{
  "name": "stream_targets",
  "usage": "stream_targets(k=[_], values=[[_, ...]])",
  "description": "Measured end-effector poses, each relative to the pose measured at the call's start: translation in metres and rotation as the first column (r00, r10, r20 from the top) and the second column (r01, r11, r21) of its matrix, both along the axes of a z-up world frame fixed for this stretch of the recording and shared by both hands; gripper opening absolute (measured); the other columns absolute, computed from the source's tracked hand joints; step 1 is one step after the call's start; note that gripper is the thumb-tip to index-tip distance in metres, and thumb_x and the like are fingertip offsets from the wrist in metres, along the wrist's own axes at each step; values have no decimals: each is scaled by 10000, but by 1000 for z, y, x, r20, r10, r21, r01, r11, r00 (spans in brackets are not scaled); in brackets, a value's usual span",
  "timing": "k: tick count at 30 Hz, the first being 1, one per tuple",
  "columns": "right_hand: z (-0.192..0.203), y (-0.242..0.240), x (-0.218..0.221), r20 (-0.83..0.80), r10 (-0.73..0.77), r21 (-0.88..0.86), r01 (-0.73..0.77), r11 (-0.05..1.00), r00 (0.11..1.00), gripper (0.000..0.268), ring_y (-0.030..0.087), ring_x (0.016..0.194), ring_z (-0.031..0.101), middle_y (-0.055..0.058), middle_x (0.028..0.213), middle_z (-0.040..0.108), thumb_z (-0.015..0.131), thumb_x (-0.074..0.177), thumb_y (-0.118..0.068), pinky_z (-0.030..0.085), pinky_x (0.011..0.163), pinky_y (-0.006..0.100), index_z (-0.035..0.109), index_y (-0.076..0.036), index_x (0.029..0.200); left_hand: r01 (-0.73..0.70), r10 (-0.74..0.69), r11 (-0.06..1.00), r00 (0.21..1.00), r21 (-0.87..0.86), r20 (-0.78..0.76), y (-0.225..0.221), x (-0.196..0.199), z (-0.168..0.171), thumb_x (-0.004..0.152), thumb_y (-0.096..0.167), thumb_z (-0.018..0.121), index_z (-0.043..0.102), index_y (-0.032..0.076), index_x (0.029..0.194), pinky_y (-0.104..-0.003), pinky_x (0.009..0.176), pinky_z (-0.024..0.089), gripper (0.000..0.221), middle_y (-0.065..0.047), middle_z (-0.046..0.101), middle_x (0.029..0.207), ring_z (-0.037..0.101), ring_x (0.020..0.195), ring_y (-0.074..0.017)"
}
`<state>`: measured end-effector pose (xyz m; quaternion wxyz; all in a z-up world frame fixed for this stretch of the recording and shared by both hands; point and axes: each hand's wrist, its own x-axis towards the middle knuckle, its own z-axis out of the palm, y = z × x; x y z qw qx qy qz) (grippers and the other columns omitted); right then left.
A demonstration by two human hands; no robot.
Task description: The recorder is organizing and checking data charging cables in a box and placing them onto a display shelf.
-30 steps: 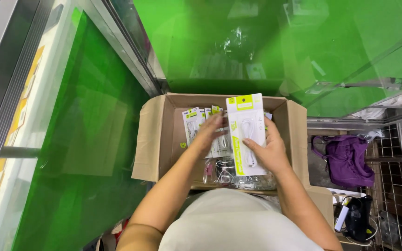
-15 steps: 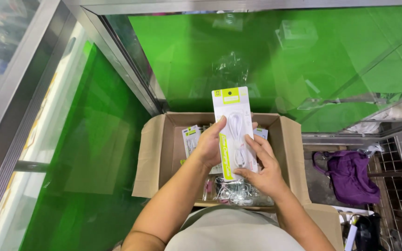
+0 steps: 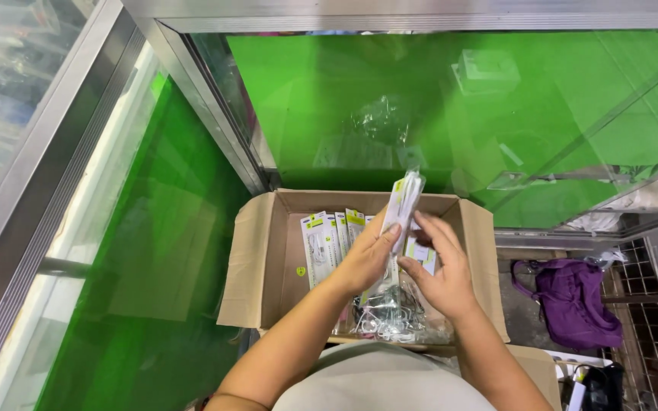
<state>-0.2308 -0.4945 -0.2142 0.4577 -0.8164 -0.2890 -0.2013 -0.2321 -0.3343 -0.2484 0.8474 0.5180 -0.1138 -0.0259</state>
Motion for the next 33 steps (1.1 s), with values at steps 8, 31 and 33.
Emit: stream_targets(k=[8,31,33], values=[[-57,-6,3,-449,365,652,19,758,816,620,167,1206,613,90,1377,594,694,912,11,520,1047,324,457,-5,1484,-300,40,607,936,736,349,-5,-32,45,936,170,498,262,47,1642,-529,1188,330,755,-278,413,1578,422,1381,-452],[-35,-41,9,-248,740,959,49,280,626,551,338,1351,593,155,1424,583,703,961,3,535,1093,521,465,-51,1456,-515,173,615,827,598,535,9,-46,68,853,-73,709,458,78,1527,-414,1022,539,735,-238,550,1418,609,1252,-417],[-39,-41,7,-250,741,956,39,290,623,535,325,1338,598,163,1432,592,713,956,10,533,1097,518,482,-52,1434,-507,189,648,830,568,525,9,-46,69,836,-53,760,469,75,1512,-413,1031,530,747,-217,560,1384,603,1252,-402]])
